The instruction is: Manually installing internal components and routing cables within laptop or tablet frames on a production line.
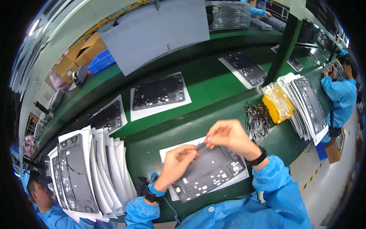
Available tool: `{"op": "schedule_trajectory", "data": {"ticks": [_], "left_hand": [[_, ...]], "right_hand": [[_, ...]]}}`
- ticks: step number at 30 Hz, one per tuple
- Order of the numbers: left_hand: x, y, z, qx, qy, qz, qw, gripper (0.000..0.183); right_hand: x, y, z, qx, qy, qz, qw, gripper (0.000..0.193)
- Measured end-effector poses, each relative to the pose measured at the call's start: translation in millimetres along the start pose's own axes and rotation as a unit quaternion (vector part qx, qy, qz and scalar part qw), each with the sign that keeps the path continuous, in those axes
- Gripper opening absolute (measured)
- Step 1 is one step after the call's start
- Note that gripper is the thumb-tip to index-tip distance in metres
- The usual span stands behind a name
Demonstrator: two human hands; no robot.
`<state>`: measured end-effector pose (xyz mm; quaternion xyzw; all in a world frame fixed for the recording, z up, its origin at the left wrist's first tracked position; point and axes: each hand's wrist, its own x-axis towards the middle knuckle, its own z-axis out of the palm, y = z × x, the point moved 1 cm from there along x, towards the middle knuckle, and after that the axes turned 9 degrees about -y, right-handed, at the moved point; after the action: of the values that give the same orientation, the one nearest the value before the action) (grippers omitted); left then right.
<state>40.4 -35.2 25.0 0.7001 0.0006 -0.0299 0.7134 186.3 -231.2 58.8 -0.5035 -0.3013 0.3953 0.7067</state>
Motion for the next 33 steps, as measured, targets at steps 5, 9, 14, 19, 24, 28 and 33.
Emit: {"op": "schedule_trajectory", "data": {"ticks": [5, 9, 14, 19, 24, 28, 33], "left_hand": [[0, -8, -11, -0.203, 0.021, -0.068, 0.977, 0.026], [2, -14, -25, -0.158, 0.021, -0.052, 0.986, 0.021], [3, -19, -30, -0.161, 0.017, -0.024, 0.987, 0.018], [3, -14, -24, -0.083, -0.002, -0.032, 0.996, 0.017], [-1, -14, -16, -0.024, 0.015, -0.025, 0.999, 0.016], [1, -15, -16, 0.158, 0.032, 0.074, 0.984, 0.014], [0, -10, -22, 0.2, 0.027, 0.066, 0.977, 0.013]], "right_hand": [[8, 30, 18, -0.096, -0.078, -0.032, 0.992, 0.012], [10, 40, 23, -0.156, -0.112, -0.079, 0.978, 0.014], [8, 39, 22, -0.214, -0.162, -0.118, 0.956, 0.015], [9, 36, 20, -0.196, -0.049, -0.077, 0.976, 0.018], [11, 42, 25, -0.294, -0.035, -0.116, 0.948, 0.015], [13, 48, 24, -0.296, -0.035, -0.103, 0.949, 0.012], [15, 49, 24, -0.357, -0.064, -0.13, 0.923, 0.01]]}}
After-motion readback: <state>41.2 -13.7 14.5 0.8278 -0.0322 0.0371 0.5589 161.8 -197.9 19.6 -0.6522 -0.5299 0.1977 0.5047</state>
